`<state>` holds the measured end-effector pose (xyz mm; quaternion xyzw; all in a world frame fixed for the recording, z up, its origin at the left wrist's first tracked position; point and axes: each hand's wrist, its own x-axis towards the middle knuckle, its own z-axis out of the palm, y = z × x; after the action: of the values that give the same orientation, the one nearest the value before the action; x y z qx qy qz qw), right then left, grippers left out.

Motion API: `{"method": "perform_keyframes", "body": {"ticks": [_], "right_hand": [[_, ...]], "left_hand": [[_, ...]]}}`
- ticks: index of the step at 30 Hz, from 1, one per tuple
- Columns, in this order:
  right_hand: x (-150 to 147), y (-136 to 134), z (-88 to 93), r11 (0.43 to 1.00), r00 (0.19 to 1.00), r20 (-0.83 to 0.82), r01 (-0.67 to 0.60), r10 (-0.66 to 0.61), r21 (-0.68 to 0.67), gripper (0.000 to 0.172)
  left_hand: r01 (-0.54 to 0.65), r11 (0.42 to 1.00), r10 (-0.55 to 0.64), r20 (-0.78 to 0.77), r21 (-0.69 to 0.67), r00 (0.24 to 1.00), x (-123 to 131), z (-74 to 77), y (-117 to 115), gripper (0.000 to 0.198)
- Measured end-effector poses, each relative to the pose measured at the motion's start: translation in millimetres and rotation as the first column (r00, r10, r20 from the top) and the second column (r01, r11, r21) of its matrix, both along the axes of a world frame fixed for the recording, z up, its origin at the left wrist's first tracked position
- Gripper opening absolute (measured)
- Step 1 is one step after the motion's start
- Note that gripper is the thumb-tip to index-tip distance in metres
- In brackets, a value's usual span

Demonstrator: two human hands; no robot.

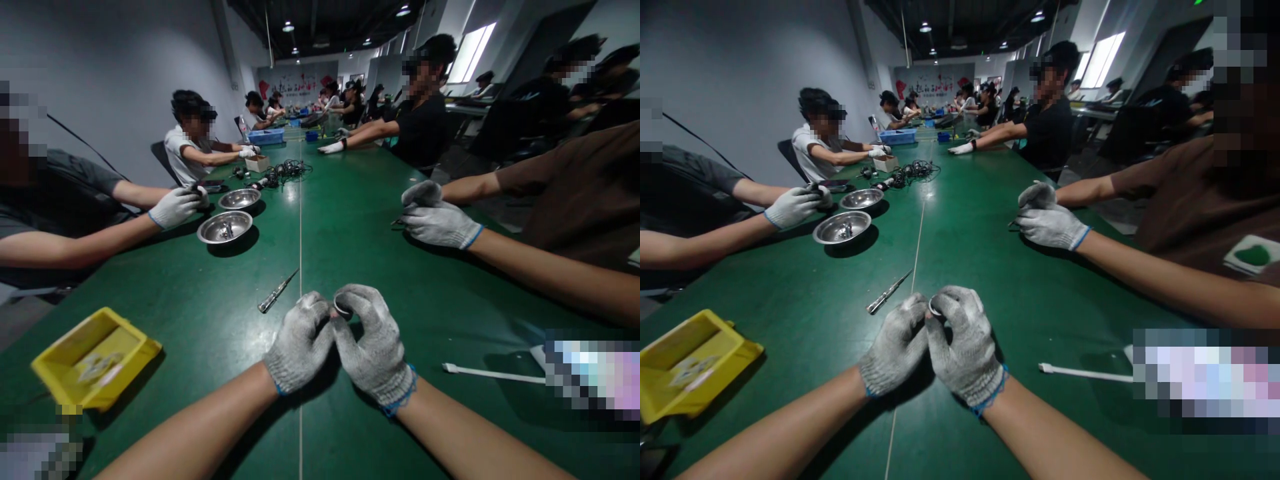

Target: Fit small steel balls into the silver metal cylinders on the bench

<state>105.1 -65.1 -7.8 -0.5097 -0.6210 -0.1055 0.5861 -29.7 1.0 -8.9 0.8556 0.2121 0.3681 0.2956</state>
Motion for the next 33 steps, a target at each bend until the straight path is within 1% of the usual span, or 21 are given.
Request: {"method": "perform_keyframes", "body": {"ticks": [4,6,8,11,13,16,19,22,24,27,29,31,33], "right_hand": [[0,1,-2.0,1.000,1.000,0.010,0.009,-0.009,0.010,0.023],[0,1,-3.2,1.000,1.000,0.012,0.014,-0.014,0.006,0.022],[0,2,-4.2,1.000,1.000,0.014,0.014,-0.014,-0.004,0.021],[0,2,-5.3,1.000,1.000,0.023,0.007,-0.006,-0.026,0.019],[-1,2,-5.5,1.000,1.000,0.027,0.001,0.000,-0.031,0.019],[0,2,-5.6,1.000,1.000,0.023,0.004,-0.003,-0.026,0.019],[1,3,-5.7,1.000,1.000,0.023,0.013,-0.013,-0.019,0.019],[1,3,-5.2,1.000,1.000,0.022,0.018,-0.018,-0.008,0.017],[0,3,-4.5,1.000,0.999,0.027,0.024,-0.024,-0.007,0.016],[0,3,-3.9,0.999,0.998,0.048,0.033,-0.032,-0.025,0.016],[-1,3,-4.6,0.999,0.998,0.058,0.031,-0.029,-0.034,0.016],[-1,2,-6.1,1.000,0.998,0.053,0.020,-0.019,-0.018,0.021],[-1,2,-7.9,1.000,0.999,0.030,0.018,-0.018,0.002,0.035]], "left_hand": [[0.033,0.999,-0.033,0.005,-0.001,0.999,1,-1.2,0,0.017],[0.001,0.999,0.000,0.015,-0.034,1.000,2,-2.9,1,0.013],[-0.054,0.994,0.056,0.029,-0.093,0.998,4,-5.5,1,0.008],[-0.110,0.984,0.116,0.037,-0.143,0.993,5,-8.6,2,0.012],[-0.113,0.984,0.120,0.039,-0.139,0.992,5,-8.2,2,0.017],[-0.081,0.989,0.086,0.037,-0.124,0.996,3,-4.2,2,0.021],[-0.006,0.996,0.009,0.034,-0.089,0.999,2,-0.8,2,0.020],[0.036,0.997,-0.034,0.037,-0.062,0.999,2,-1.4,3,0.019],[0.013,0.995,-0.011,0.021,-0.096,1.000,3,-3.5,4,0.017],[-0.073,0.980,0.073,-0.009,-0.185,0.997,5,-5.7,3,0.014],[-0.109,0.971,0.109,-0.011,-0.213,0.994,5,-4.5,3,0.015],[-0.099,0.971,0.102,0.001,-0.216,0.995,4,0.2,3,0.017],[-0.090,0.971,0.092,0.001,-0.221,0.996,2,8.9,5,0.017]]}}
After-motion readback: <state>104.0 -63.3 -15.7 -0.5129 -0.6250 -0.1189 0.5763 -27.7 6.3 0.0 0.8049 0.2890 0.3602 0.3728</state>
